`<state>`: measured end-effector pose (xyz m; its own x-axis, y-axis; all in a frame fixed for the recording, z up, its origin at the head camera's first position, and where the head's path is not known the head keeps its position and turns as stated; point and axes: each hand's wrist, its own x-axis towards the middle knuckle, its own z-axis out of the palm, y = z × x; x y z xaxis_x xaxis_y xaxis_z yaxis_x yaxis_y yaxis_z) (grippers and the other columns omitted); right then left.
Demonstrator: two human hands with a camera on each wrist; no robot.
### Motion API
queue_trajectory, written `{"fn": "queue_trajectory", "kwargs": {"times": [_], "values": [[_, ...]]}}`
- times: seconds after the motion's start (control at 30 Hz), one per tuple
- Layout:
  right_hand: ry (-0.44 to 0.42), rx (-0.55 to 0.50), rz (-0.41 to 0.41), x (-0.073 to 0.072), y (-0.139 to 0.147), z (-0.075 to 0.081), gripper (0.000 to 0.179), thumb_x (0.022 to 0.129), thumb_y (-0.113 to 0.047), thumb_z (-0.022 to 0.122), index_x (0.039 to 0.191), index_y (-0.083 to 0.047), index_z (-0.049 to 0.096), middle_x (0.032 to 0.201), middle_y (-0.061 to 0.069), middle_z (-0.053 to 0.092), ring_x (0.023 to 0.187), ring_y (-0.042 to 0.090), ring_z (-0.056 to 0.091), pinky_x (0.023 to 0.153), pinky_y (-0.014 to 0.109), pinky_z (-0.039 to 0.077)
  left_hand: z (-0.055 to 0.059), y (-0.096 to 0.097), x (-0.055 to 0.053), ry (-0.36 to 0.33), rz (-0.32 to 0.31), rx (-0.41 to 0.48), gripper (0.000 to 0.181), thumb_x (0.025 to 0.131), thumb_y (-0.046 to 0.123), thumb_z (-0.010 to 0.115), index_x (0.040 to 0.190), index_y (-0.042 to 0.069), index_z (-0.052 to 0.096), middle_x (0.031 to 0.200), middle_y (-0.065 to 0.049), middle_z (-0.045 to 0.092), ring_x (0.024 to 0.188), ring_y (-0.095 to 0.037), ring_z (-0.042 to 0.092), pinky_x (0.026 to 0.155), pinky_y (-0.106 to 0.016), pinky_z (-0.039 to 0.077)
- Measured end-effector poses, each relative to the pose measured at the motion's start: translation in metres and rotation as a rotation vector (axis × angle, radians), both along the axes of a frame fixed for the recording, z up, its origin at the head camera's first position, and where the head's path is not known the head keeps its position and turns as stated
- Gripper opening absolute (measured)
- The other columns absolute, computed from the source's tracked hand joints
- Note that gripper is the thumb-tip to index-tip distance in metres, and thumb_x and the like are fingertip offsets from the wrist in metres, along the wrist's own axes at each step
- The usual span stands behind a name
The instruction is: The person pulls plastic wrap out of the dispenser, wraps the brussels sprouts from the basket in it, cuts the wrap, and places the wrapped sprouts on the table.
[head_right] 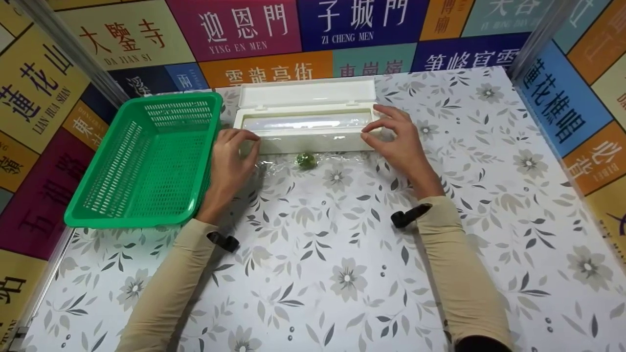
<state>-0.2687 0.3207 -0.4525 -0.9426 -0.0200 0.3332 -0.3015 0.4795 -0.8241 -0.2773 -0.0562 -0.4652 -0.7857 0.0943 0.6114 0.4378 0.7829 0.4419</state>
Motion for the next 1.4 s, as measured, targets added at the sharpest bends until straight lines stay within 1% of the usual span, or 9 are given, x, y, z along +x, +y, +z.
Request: {"fn": "queue_trajectory", "kwargs": {"times": [0.1,0.2,0.47,0.57,0.67,0.77,0.97,1.2,1.4], "values": [[0.019,0.021,-0.008,-0.004,0.004,-0.005,0.017,0.094,-0.011,0.083,0.103,0.003,0.081,0.158,0.011,0.058,0.154,0.027,0.041,0.126,0.041,0.032,-0.001,-0.002,0.003,0.000,0.008,-0.005,0.007,0.098,0.015,0.078,0.100,0.008,0.079,0.108,-0.010,0.079,0.112,-0.032,0.067,0.096,-0.048,0.054],[0.034,0.032,-0.027,-0.008,0.010,-0.013,0.015,0.092,-0.012,0.086,0.101,0.000,0.083,0.146,0.007,0.060,0.145,0.021,0.042,0.123,0.048,0.029,-0.003,-0.003,0.006,-0.003,0.012,-0.022,0.008,0.099,0.015,0.077,0.101,0.008,0.080,0.109,-0.009,0.079,0.111,-0.031,0.068,0.094,-0.048,0.054],[0.179,0.111,-0.005,0.000,0.013,-0.019,0.008,0.085,-0.009,0.090,0.092,-0.012,0.086,0.109,-0.012,0.051,0.116,0.005,0.039,0.104,0.033,0.029,-0.003,-0.002,0.013,-0.008,-0.018,-0.056,0.006,0.101,0.017,0.075,0.102,0.012,0.079,0.109,-0.006,0.078,0.108,-0.029,0.067,0.094,-0.047,0.053],[0.221,0.121,0.028,0.004,0.015,-0.019,0.010,0.084,-0.005,0.089,0.092,-0.012,0.086,0.102,-0.005,0.060,0.106,0.003,0.046,0.093,0.027,0.033,-0.003,-0.002,0.016,-0.008,-0.031,-0.053,0.005,0.100,0.016,0.076,0.101,0.011,0.078,0.108,-0.006,0.078,0.108,-0.030,0.066,0.094,-0.047,0.053],[0.239,0.107,0.074,0.008,0.017,-0.019,0.011,0.083,0.001,0.087,0.091,-0.006,0.084,0.093,0.011,0.068,0.096,0.008,0.055,0.081,0.025,0.037,-0.005,-0.003,0.018,-0.007,-0.054,-0.051,0.005,0.099,0.014,0.077,0.099,0.010,0.078,0.106,-0.007,0.077,0.109,-0.029,0.067,0.094,-0.048,0.053],[0.213,0.083,0.122,0.013,0.015,-0.017,0.010,0.083,0.006,0.084,0.090,0.000,0.081,0.089,0.020,0.070,0.088,0.017,0.059,0.072,0.024,0.041,-0.007,-0.003,0.020,-0.003,-0.075,-0.057,0.005,0.099,0.014,0.077,0.098,0.009,0.078,0.104,-0.007,0.076,0.109,-0.029,0.066,0.094,-0.049,0.053],[0.088,0.053,0.206,0.009,0.023,-0.030,0.009,0.087,0.004,0.082,0.092,-0.004,0.082,0.081,-0.003,0.073,0.074,0.006,0.061,0.062,0.017,0.043,-0.010,-0.005,0.020,0.012,-0.069,-0.065,0.005,0.098,0.014,0.078,0.095,0.010,0.077,0.103,-0.008,0.075,0.109,-0.031,0.067,0.093,-0.049,0.054],[0.021,0.068,0.273,0.009,0.030,-0.036,0.009,0.087,0.007,0.078,0.094,0.002,0.079,0.079,-0.004,0.071,0.070,0.004,0.059,0.061,0.017,0.043,-0.010,-0.006,0.021,-0.040,-0.046,-0.083,0.005,0.096,0.014,0.079,0.096,0.011,0.076,0.104,-0.007,0.076,0.111,-0.030,0.066,0.093,-0.048,0.053],[-0.072,0.105,0.294,0.010,0.029,-0.034,0.009,0.089,0.002,0.082,0.096,-0.005,0.081,0.080,-0.004,0.072,0.068,0.008,0.060,0.057,0.020,0.046,-0.010,-0.008,0.024,-0.096,-0.047,-0.106,0.005,0.093,0.015,0.077,0.094,0.010,0.076,0.100,-0.007,0.074,0.108,-0.030,0.065,0.096,-0.048,0.050]]}}
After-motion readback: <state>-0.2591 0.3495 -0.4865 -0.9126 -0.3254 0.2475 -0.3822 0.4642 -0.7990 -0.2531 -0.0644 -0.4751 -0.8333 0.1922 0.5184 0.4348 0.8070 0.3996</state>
